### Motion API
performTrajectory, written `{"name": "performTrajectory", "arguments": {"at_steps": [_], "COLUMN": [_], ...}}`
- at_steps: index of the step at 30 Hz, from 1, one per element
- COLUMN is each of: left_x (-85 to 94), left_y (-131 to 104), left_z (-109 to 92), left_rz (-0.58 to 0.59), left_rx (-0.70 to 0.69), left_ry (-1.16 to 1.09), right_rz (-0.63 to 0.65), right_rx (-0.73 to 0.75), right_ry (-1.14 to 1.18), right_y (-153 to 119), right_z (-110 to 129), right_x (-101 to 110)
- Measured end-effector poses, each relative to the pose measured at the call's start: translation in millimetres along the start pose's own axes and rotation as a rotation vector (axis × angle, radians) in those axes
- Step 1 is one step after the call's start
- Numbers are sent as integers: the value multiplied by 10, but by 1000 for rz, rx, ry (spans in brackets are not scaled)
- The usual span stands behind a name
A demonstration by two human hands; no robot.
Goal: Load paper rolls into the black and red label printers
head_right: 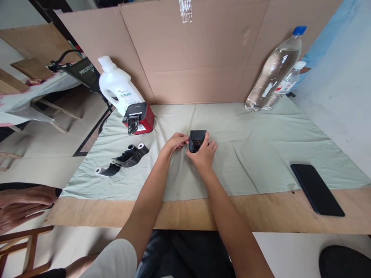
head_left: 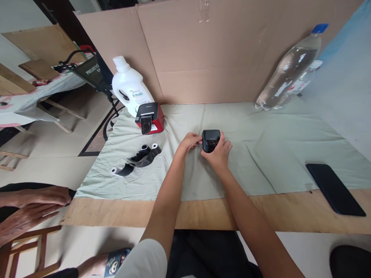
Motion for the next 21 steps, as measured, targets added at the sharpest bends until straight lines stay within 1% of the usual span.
{"name": "performTrajectory", "arguments": {"at_steps": [8,12,16,21], "left_x": [3,-2,-10,-13], "left_y": [-73,-88,-68,-13], "left_z": [-72,-93,-135,-155], "left_rz": [-42,-42,-34,-31], "left_rx": [-15,-32,-83,-138], "left_ry": [24,43,75,107], "right_rz": [4,-6,-28,-16], "right_rx": [-3,6,13,15], "right_ry": [-6,-12,-21,-23], "right_y": [1,4,0,3], "right_z": [-14,-6,10,1], "right_x": [-9,-6,16,2]}}
Point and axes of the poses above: each hand's wrist, its own y-axis towards the middle knuckle, its own x-axis out of the back of the hand, z = x × y, the point moved 10 cm from there along y, towards the middle knuckle, and after that the axes turned 1 degree about -y, right-handed, at the moved point
